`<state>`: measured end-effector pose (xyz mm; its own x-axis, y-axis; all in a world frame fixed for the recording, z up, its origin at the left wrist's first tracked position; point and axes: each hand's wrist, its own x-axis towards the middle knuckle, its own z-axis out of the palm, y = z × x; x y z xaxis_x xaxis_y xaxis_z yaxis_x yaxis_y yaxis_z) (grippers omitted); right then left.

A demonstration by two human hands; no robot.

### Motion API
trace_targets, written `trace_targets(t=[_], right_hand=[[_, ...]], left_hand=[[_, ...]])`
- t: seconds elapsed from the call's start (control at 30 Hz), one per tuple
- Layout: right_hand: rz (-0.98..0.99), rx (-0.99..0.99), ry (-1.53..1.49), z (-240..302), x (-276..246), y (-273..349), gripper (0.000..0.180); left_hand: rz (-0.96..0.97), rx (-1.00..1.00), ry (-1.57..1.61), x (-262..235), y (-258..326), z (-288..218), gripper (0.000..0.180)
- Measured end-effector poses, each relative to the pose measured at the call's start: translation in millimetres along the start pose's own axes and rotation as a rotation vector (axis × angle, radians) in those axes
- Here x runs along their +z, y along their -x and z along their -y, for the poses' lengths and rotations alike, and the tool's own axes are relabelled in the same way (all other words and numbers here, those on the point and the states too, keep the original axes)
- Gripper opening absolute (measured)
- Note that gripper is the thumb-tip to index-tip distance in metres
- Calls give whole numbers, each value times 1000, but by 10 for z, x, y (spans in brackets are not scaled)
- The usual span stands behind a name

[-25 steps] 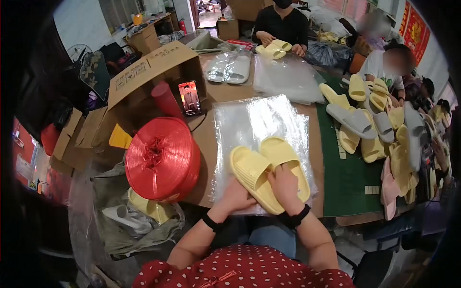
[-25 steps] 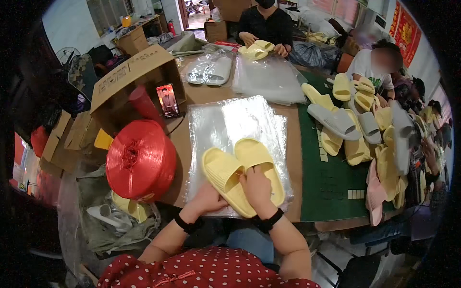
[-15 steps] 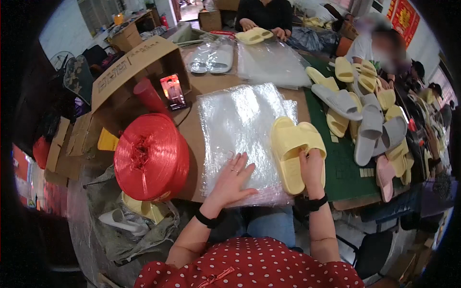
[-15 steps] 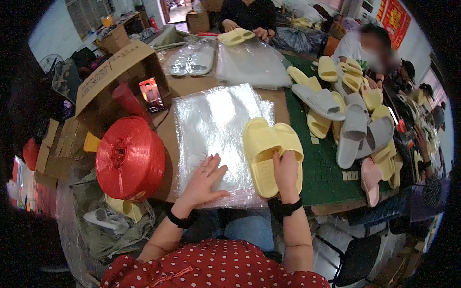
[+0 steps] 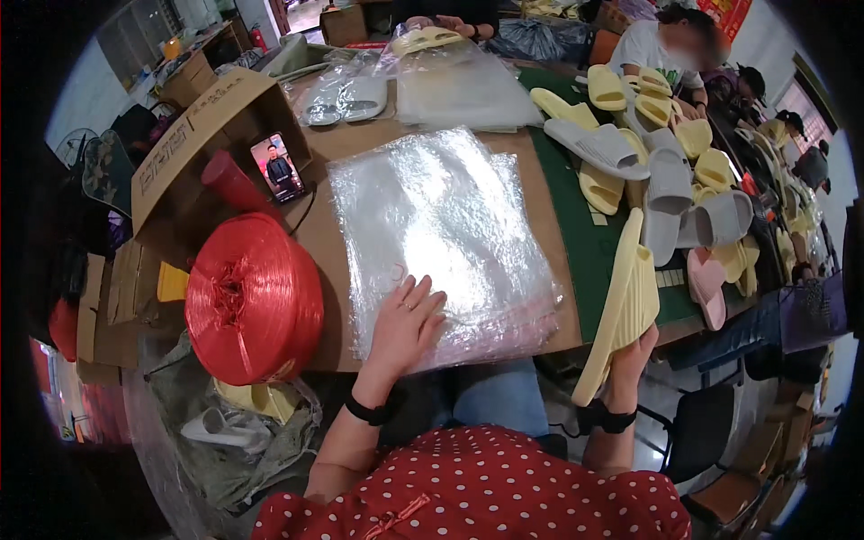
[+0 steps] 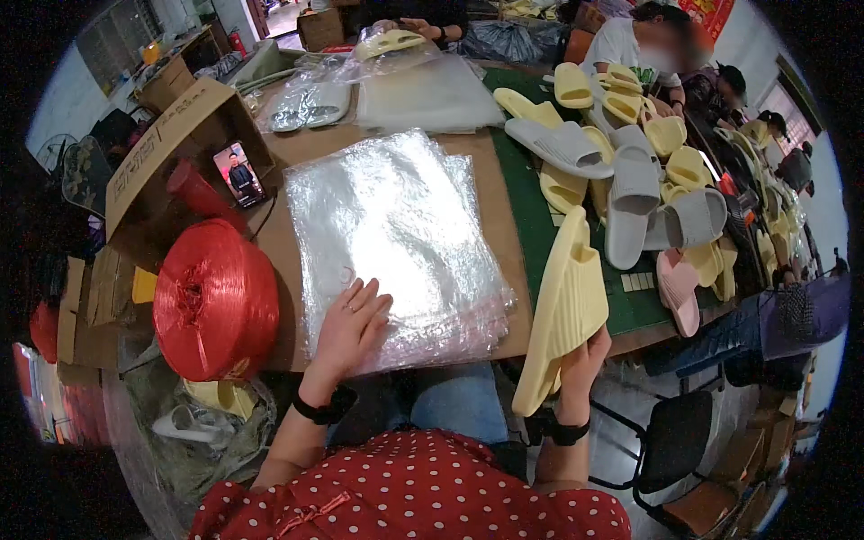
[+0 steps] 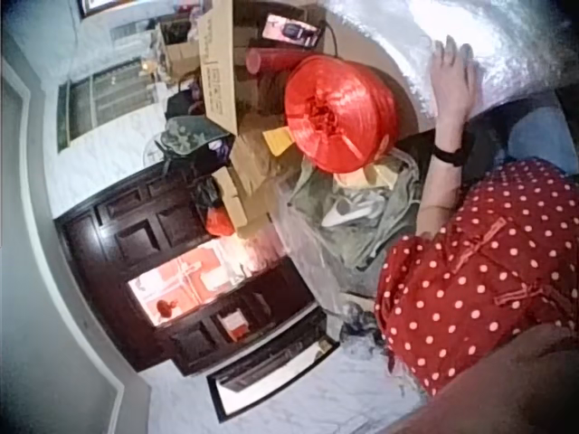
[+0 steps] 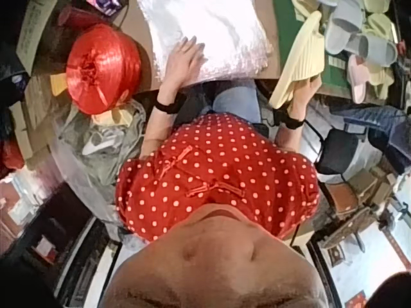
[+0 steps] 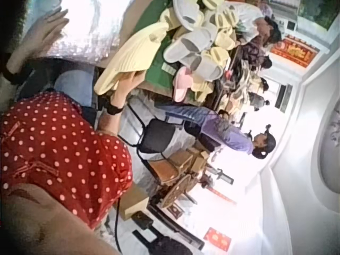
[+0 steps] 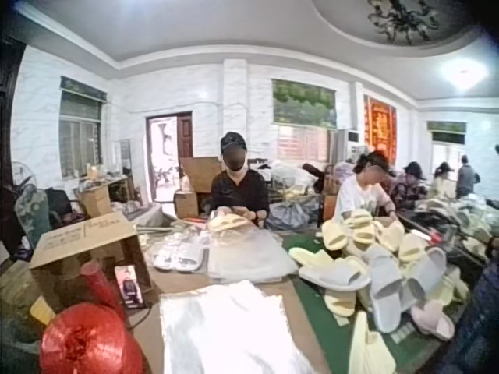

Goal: Packaging pairs of sandals into plastic bags in a manufacturing facility.

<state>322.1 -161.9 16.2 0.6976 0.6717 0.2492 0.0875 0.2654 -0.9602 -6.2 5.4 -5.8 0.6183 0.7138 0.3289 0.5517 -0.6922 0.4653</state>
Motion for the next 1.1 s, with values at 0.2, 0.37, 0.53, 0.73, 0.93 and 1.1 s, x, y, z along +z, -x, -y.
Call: trace_targets(t=[0.2,0.37,0.53,0.73,0.93,1.1], right_hand=[[434,-15,229,267,529,383,31],[839,-104,381,202,965,485,35],[718,-98,703,-97,916,558,31],[680,-48,822,164,918,596,27],[591,-149,887,246,853,575,25],[606,-240,901,336,1032,555,23]], left_hand=[[-97,-198,324,133,-244,-63,24],[-293,-128,478,179,-183,76,22],[15,-725,1098,-88,-365,-56,30],[-33,-632,909,-211,-315,-28,35],[-107,-340,514,-398,-244,-265,32],[-64,22,96,-455,-207,-448,36]])
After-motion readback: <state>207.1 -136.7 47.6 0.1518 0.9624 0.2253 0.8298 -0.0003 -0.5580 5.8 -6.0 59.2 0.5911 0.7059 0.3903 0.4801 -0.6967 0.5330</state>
